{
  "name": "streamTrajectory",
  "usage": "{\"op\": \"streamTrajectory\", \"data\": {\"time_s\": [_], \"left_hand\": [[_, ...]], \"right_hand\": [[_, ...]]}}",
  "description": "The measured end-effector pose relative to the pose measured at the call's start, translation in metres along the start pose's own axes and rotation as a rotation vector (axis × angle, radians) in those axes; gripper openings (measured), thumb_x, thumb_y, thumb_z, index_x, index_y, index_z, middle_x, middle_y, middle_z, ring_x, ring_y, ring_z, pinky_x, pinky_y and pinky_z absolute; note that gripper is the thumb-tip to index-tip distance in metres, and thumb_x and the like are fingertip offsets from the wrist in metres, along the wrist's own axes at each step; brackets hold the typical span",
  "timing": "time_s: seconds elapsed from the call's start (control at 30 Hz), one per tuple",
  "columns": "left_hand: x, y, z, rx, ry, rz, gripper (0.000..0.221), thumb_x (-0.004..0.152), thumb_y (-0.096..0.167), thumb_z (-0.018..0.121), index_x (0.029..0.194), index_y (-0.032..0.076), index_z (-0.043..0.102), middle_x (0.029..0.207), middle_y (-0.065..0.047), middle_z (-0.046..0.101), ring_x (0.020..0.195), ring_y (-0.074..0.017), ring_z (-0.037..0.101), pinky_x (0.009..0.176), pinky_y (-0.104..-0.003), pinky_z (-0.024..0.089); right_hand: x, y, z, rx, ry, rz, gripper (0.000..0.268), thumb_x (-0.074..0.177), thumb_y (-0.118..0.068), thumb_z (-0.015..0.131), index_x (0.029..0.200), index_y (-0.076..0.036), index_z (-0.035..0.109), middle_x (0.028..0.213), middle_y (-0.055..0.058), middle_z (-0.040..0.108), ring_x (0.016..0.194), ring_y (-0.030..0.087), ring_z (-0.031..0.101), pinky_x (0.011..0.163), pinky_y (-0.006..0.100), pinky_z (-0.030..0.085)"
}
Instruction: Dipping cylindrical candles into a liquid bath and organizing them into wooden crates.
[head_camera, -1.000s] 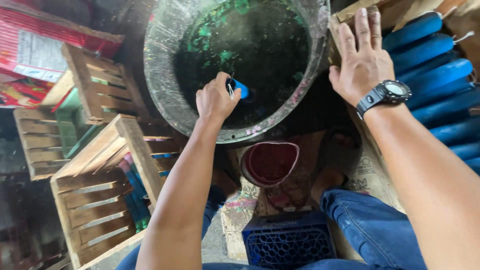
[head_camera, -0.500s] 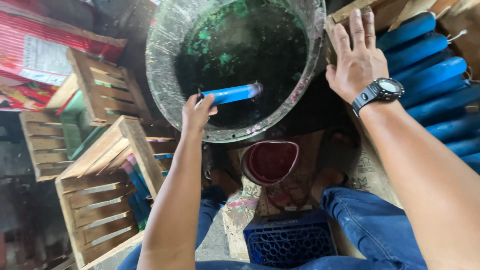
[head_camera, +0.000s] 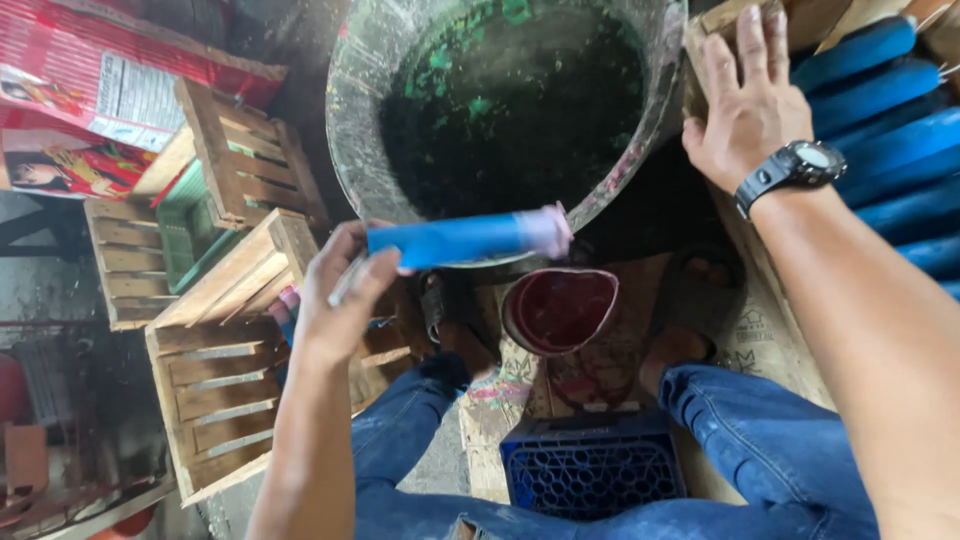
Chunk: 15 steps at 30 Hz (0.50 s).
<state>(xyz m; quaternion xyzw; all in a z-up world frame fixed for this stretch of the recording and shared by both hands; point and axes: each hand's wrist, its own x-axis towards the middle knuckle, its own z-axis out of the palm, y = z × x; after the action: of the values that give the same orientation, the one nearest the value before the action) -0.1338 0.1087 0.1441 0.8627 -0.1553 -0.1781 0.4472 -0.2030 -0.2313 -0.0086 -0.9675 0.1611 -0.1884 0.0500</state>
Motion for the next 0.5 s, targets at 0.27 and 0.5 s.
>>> {"op": "streamTrajectory", "data": {"time_s": [0.27,0.5], "left_hand": [[-0.030,-0.019,0.061,0.518,-0.217,0.025,0.040,0.072,0.042,0.046,0.100,0.014,0.055,0.081,-0.001,0.063,0.065,-0.0126,0.062,0.055,-0.025,0.049],[-0.022,-0.070,0.108,0.799,-0.151,0.439,0.035,0.075,0.030,0.061,0.100,0.005,0.054,0.072,-0.008,0.060,0.059,-0.0254,0.056,0.054,-0.037,0.043]], "right_hand": [[0.000,-0.004,-0.008,-0.047,-0.039,0.025,0.067,0.081,-0.027,0.065,0.137,-0.001,0.040,0.140,0.015,0.017,0.126,0.028,0.011,0.077,0.045,0.052],[0.001,-0.002,-0.004,0.001,-0.036,0.021,0.068,0.080,-0.025,0.065,0.137,0.000,0.038,0.140,0.017,0.017,0.126,0.030,0.012,0.085,0.047,0.046]]}}
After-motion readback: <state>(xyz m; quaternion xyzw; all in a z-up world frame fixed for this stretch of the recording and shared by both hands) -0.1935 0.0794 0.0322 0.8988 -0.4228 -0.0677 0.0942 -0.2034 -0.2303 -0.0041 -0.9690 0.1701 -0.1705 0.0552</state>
